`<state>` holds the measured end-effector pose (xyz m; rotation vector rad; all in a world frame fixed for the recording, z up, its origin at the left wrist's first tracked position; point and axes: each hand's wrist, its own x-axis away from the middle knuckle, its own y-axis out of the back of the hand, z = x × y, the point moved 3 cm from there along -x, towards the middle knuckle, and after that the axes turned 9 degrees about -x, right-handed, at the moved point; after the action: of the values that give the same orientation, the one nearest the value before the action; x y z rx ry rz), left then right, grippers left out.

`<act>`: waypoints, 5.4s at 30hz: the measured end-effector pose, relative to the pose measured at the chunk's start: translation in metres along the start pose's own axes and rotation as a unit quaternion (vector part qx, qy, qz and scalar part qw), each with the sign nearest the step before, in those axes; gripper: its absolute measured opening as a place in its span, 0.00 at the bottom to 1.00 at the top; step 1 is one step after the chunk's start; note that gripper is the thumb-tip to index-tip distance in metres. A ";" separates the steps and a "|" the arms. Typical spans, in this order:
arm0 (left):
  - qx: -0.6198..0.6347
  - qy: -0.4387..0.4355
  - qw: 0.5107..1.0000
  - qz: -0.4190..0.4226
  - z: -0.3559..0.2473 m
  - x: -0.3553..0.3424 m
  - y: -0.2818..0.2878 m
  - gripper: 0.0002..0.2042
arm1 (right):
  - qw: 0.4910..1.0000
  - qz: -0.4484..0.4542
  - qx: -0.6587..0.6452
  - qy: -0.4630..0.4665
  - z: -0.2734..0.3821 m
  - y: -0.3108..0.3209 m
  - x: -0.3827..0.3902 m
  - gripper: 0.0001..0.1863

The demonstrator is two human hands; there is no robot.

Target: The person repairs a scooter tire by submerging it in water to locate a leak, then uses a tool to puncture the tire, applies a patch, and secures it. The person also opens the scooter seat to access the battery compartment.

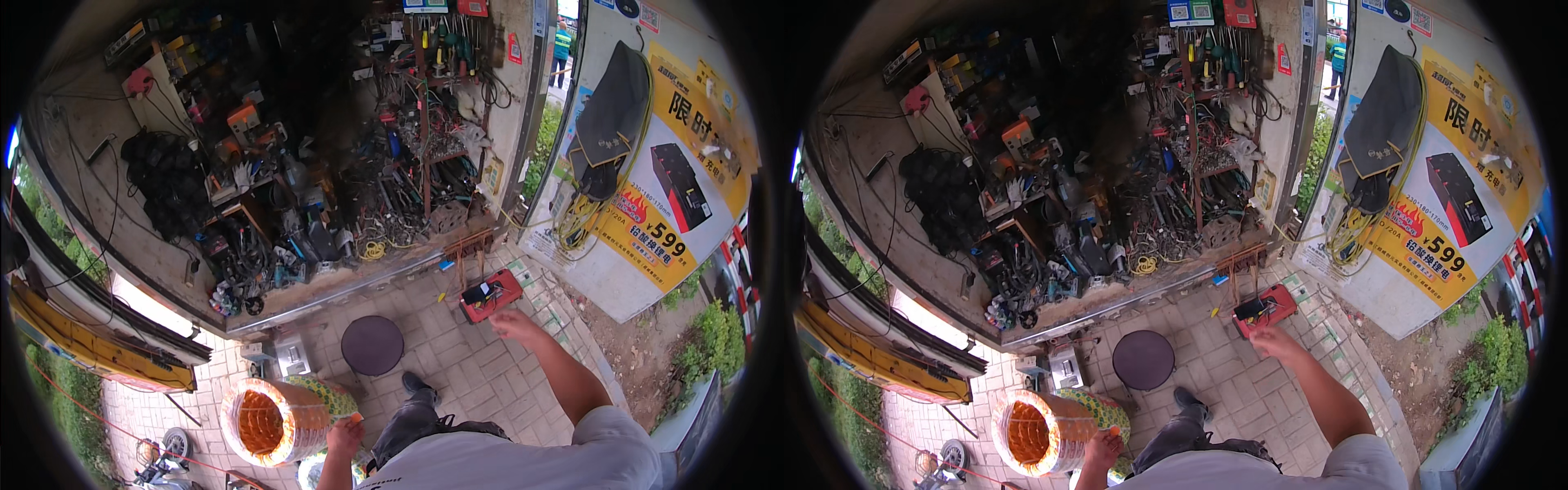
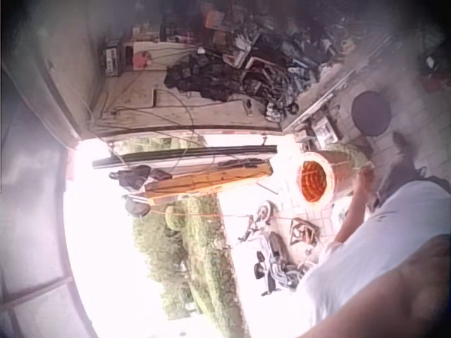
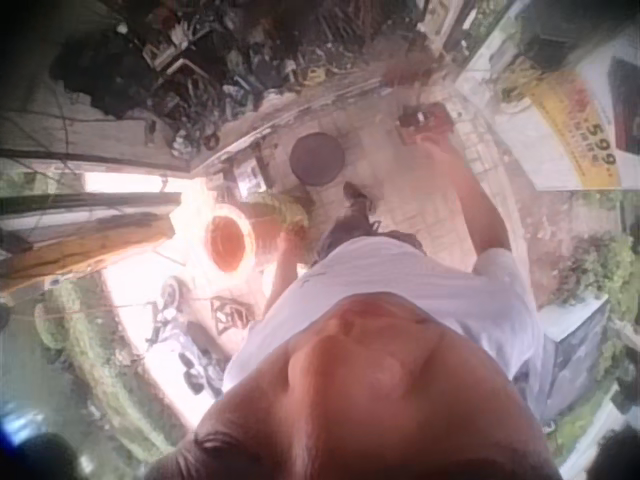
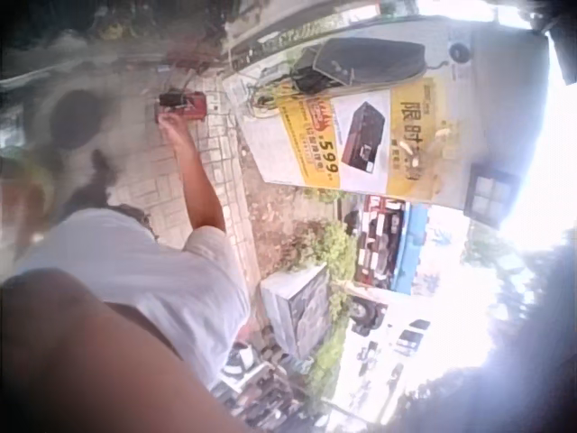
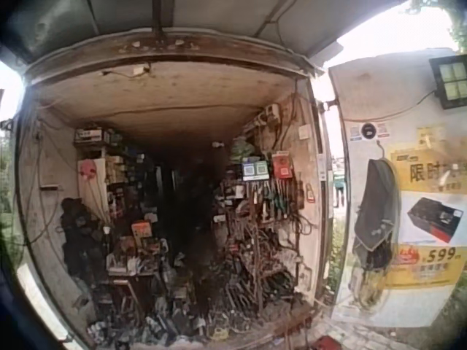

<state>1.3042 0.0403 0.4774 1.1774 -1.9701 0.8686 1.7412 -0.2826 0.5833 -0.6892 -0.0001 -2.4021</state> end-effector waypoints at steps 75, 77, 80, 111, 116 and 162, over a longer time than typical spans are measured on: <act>0.647 0.118 0.659 -0.365 -0.189 -0.079 -0.231 0.05 | 0.586 0.152 0.795 0.038 -0.150 -0.661 -0.801 0.42; 0.664 0.140 0.639 -0.362 -0.185 -0.089 -0.234 0.04 | 0.585 0.124 0.801 0.029 -0.157 -0.681 -0.810 0.44; 0.683 0.136 0.620 -0.361 -0.190 -0.106 -0.234 0.06 | 0.581 0.106 0.807 -0.011 -0.177 -0.695 -0.833 0.43; 0.657 -0.554 0.428 -0.279 0.103 0.229 -0.209 0.11 | 0.223 0.863 0.374 -0.256 -0.041 -0.480 0.103 0.23; 0.612 -0.673 0.319 -0.265 0.173 0.311 -0.179 0.11 | -0.042 0.868 0.409 -0.279 -0.095 -0.434 0.229 0.21; 0.609 -0.398 0.281 -0.625 0.788 0.954 0.955 0.08 | 0.368 0.543 0.751 -0.071 -0.938 -0.993 0.809 0.18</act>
<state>-0.0743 -0.6812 0.6265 3.6017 0.5323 0.6283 0.1846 -0.1085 0.3240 0.1618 -1.2091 -0.3117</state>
